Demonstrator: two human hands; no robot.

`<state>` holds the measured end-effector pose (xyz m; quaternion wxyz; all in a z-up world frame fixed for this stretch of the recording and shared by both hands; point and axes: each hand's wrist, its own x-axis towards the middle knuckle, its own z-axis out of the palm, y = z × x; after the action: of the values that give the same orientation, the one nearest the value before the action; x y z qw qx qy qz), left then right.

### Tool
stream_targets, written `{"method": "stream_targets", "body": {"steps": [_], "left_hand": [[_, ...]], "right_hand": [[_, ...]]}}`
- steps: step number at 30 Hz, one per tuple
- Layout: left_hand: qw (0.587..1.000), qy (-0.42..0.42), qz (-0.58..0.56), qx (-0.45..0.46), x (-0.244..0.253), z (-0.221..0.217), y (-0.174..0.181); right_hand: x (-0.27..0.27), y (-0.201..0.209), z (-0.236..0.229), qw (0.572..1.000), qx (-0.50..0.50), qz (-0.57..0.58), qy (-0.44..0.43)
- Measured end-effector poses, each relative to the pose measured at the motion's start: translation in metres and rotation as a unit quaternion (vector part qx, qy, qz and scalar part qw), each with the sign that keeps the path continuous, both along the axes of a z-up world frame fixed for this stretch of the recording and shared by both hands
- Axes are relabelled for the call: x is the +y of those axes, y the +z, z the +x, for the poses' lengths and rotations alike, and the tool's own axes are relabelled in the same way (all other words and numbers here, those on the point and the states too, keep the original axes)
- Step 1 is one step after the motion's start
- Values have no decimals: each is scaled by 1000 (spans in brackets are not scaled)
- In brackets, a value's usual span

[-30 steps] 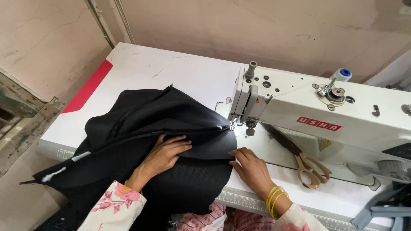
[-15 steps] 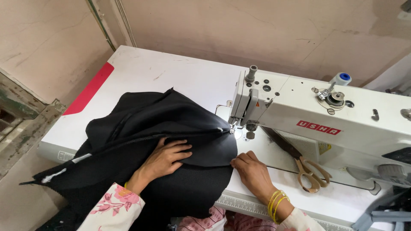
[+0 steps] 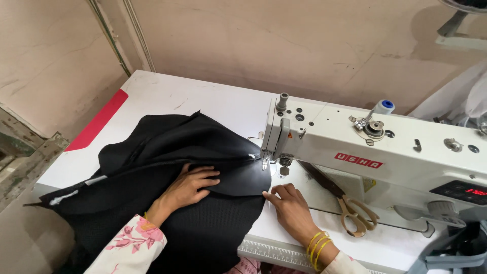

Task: Sewing a black fabric bag using an industrial sewing machine.

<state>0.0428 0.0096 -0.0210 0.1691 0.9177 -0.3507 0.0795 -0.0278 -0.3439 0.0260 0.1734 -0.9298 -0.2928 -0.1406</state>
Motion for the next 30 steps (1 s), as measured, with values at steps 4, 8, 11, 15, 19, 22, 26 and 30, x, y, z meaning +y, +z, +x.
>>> {"method": "stream_targets", "body": {"steps": [4, 8, 11, 15, 19, 22, 26, 30], "left_hand": [[1000, -15, 1, -5, 1, 25, 0], [1000, -25, -1, -1, 0, 47, -4], [1000, -24, -1, -5, -1, 64, -1], [1000, -22, -4, -5, -4, 82, -1], [1000, -17, -4, -12, -6, 88, 0], [1000, -12, -4, -18, -7, 89, 1], [1000, -9, -6, -26, -10, 87, 3], [999, -9, -11, -35, -8, 85, 6]], "right_hand": [[-1, -7, 16, 1000, -6, 6, -11], [0, -17, 30, 999, 7, -11, -36], [4, -14, 39, 998, 13, -11, -59], [5, -20, 51, 996, 18, -21, -84], [6, -21, 53, 994, 25, -24, -103], [6, -22, 54, 995, -2, -13, -102], [5, -21, 53, 994, 16, 34, -107], [2, -23, 55, 991, 14, 72, -112]]}}
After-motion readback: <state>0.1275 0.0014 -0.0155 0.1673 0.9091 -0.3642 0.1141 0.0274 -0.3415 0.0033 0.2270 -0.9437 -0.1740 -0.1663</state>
